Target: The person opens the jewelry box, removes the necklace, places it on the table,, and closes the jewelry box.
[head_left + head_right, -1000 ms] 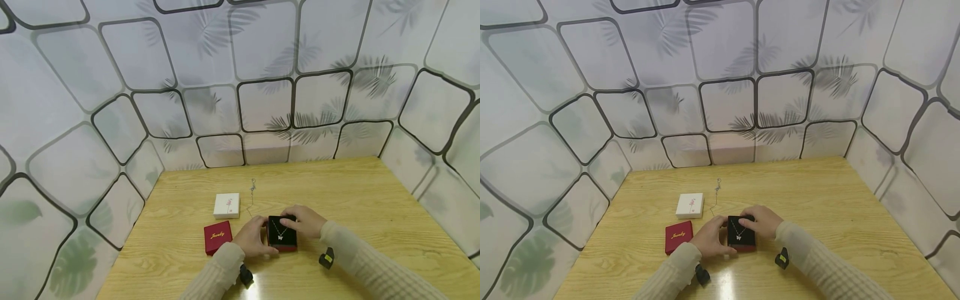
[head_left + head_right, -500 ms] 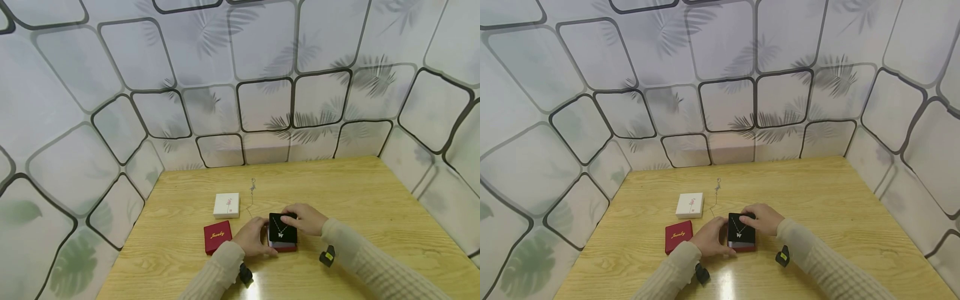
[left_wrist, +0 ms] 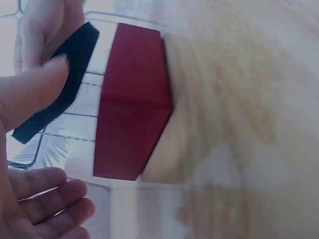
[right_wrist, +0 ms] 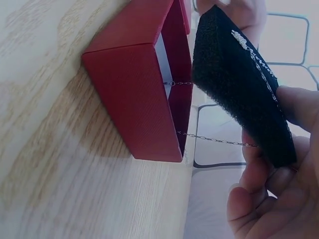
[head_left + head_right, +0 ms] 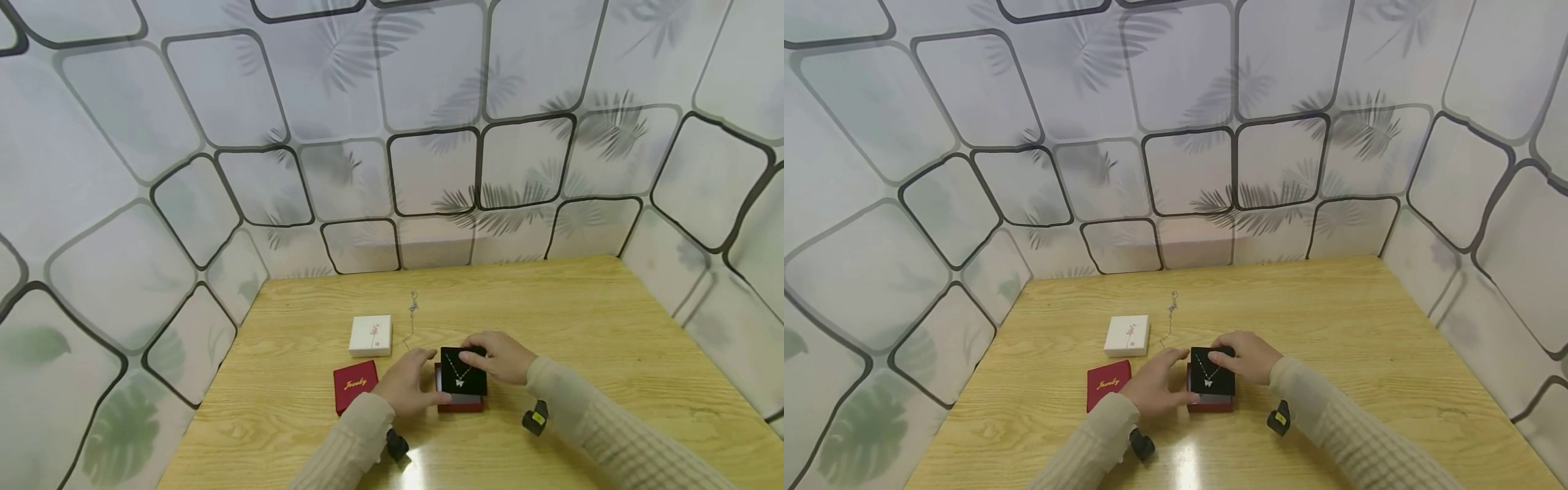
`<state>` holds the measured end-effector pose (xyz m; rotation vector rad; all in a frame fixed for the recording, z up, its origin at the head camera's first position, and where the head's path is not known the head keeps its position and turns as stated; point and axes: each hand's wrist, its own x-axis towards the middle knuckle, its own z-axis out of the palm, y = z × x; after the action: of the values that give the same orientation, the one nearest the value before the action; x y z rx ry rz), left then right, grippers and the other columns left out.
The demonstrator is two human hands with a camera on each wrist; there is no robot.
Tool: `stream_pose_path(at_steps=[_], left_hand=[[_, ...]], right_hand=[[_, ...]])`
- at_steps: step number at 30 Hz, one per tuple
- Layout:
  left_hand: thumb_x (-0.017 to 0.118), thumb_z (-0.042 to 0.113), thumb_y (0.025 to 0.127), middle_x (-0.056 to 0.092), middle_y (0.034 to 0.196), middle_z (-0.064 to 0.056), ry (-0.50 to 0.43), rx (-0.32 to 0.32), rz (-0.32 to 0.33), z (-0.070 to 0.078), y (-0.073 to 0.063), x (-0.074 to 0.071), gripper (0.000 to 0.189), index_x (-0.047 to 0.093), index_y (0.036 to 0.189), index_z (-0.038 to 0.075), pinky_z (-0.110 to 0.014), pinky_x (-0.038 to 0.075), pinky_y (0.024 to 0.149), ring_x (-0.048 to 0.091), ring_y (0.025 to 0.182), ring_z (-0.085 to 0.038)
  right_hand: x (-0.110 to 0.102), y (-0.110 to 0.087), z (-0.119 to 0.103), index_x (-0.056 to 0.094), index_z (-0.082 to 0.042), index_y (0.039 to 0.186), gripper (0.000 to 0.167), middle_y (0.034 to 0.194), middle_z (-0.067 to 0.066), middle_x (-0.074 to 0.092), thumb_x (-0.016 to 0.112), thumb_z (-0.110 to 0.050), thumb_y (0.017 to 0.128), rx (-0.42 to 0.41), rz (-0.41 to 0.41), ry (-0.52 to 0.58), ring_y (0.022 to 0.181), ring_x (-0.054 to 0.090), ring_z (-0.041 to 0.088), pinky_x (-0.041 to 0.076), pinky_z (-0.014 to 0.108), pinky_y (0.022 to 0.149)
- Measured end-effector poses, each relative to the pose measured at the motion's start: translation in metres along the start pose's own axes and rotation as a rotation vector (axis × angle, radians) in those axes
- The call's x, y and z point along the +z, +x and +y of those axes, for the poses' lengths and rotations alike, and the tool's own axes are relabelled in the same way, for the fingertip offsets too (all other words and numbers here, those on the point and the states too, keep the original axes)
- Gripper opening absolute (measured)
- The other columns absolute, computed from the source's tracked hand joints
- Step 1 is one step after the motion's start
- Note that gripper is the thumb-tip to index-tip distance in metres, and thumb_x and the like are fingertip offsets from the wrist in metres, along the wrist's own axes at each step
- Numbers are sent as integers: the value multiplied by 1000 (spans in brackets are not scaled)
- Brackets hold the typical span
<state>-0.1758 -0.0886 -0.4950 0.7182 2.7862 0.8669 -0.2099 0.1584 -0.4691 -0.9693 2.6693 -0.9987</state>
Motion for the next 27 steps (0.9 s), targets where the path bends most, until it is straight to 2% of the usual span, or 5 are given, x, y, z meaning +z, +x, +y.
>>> stream_pose_path(at_steps=[4,9,13,18,27], left_hand=[[64,57,85,50,136,-1,-49,25,75,1,-4,-8,75,46,141,11,-41,42,101,48,124,-21],[63,47,91,56,127,1,-56,79,176,2,-4,-12,54,55,132,13,-39,46,96,53,118,-19],[65,38,92,61,119,0,-33,135,268,3,-2,-13,40,60,123,13,-35,48,94,56,113,-16],[67,33,91,64,110,3,-33,193,345,6,0,-13,29,65,113,13,-30,49,91,58,106,-12],[76,21,84,58,100,1,75,408,469,11,6,-11,17,70,99,14,-26,50,80,56,92,-12]], right_hand=[[-1,0,-2,67,-15,110,35,104,-5,65,52,-44,98,1,7,0,97,60,16,51,41,81],[-2,1,-3,67,-16,108,32,101,-8,65,52,-43,98,-2,7,5,94,59,13,50,39,79],[-2,2,-2,68,-18,105,30,97,-10,64,53,-43,98,-4,5,6,89,58,10,49,36,76],[-1,1,-1,67,-19,104,30,97,-11,64,52,-44,98,-11,7,-2,88,57,8,49,35,76],[0,0,-2,66,-20,104,30,97,-11,64,51,-45,98,-9,-13,13,86,57,8,49,33,74]])
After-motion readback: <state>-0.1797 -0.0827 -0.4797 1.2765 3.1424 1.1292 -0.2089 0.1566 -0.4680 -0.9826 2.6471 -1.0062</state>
